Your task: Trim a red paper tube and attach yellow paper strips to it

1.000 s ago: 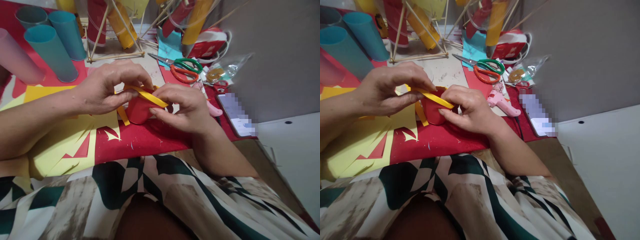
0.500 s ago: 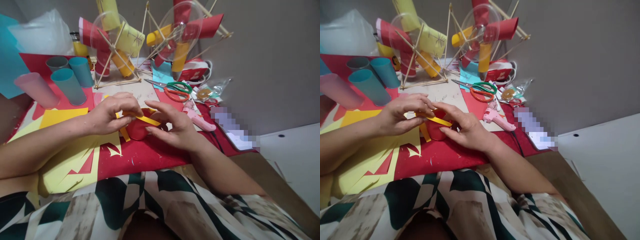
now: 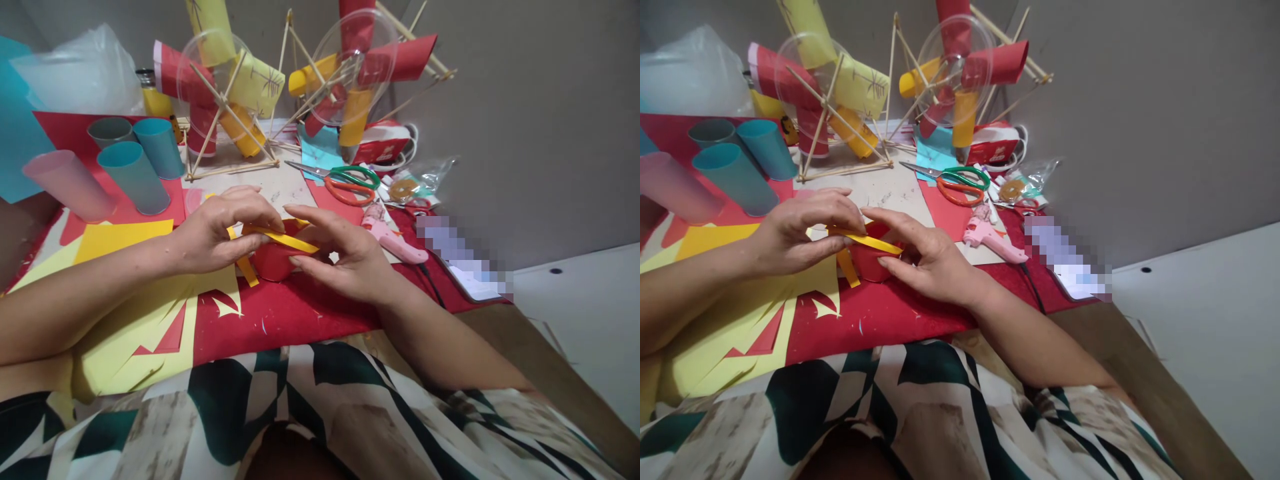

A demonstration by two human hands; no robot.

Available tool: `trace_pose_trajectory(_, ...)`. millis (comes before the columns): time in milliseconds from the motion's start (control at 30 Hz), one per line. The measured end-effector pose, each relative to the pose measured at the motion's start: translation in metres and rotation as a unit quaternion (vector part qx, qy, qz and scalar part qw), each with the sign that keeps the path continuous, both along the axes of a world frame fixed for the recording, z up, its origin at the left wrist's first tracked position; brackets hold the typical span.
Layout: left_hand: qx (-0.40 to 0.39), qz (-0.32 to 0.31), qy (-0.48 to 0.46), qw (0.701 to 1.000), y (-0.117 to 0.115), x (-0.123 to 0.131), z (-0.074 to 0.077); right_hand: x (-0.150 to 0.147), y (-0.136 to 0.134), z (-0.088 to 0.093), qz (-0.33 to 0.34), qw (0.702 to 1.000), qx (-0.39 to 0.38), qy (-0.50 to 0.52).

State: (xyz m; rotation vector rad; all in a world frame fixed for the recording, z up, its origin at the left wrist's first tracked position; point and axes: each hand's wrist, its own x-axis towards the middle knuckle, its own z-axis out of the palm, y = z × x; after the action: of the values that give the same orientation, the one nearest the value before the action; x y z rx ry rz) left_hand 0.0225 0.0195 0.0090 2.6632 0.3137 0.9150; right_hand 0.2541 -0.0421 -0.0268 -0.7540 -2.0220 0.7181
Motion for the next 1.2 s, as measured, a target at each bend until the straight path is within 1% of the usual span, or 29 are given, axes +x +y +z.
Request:
trace_pose_trajectory(67, -0.002, 0.0, 0.007, 1.0, 0.0, 0.001, 0.001, 0.0, 0.0, 0.001, 0.003, 1.0, -0.004, 0.0)
trace_pose_trajectory(167, 0.025, 0.01, -0.008, 1.0, 0.002, 0.001, 0.0, -0.001, 0.0, 0.002, 0.004, 1.0, -0.004, 0.0)
trace_pose_trajectory(300, 0.099, 0.04, -0.028, 0.994, 0.007, 0.001, -0.007, 0.0, 0.0, 0.002, -0.006, 1.0, 0.001, -0.01)
trace_pose_trajectory(467, 0.202, 0.027, -0.086, 0.975, 0.009, 0.002, -0.015, 0.002, 0.001, 0.0, -0.001, 1.0, 0.014, -0.011)
trace_pose_trajectory(567, 0.248, 0.025, -0.096, 0.964, 0.009, 0.001, -0.018, 0.002, 0.001, 0.0, -0.007, 1.0, 0.017, -0.017)
trace_pose_trajectory(633, 0.271, 0.017, -0.094, 0.958, 0.01, 0.0, -0.02, 0.002, 0.0, 0.001, -0.016, 0.999, 0.034, -0.024)
trace_pose_trajectory(667, 0.274, 0.01, -0.093, 0.957, 0.011, -0.001, -0.021, 0.002, 0.0, 0.002, -0.019, 0.998, 0.045, -0.029)
trace_pose_trajectory(800, 0.235, -0.011, -0.076, 0.969, 0.015, -0.004, -0.027, 0.001, 0.0, 0.003, -0.034, 0.995, 0.081, -0.054)
trace_pose_trajectory(900, 0.259, -0.02, -0.068, 0.963, 0.015, -0.005, -0.029, 0.002, 0.0, 0.003, -0.047, 0.992, 0.1, -0.064)
trace_pose_trajectory(1000, 0.272, -0.012, -0.064, 0.96, 0.013, -0.004, -0.029, 0.002, -0.001, 0.004, -0.055, 0.99, 0.11, -0.074)
trace_pose_trajectory(1200, 0.263, -0.003, -0.055, 0.963, 0.01, -0.004, -0.031, 0.003, -0.001, 0.009, -0.025, 0.991, 0.112, -0.072)
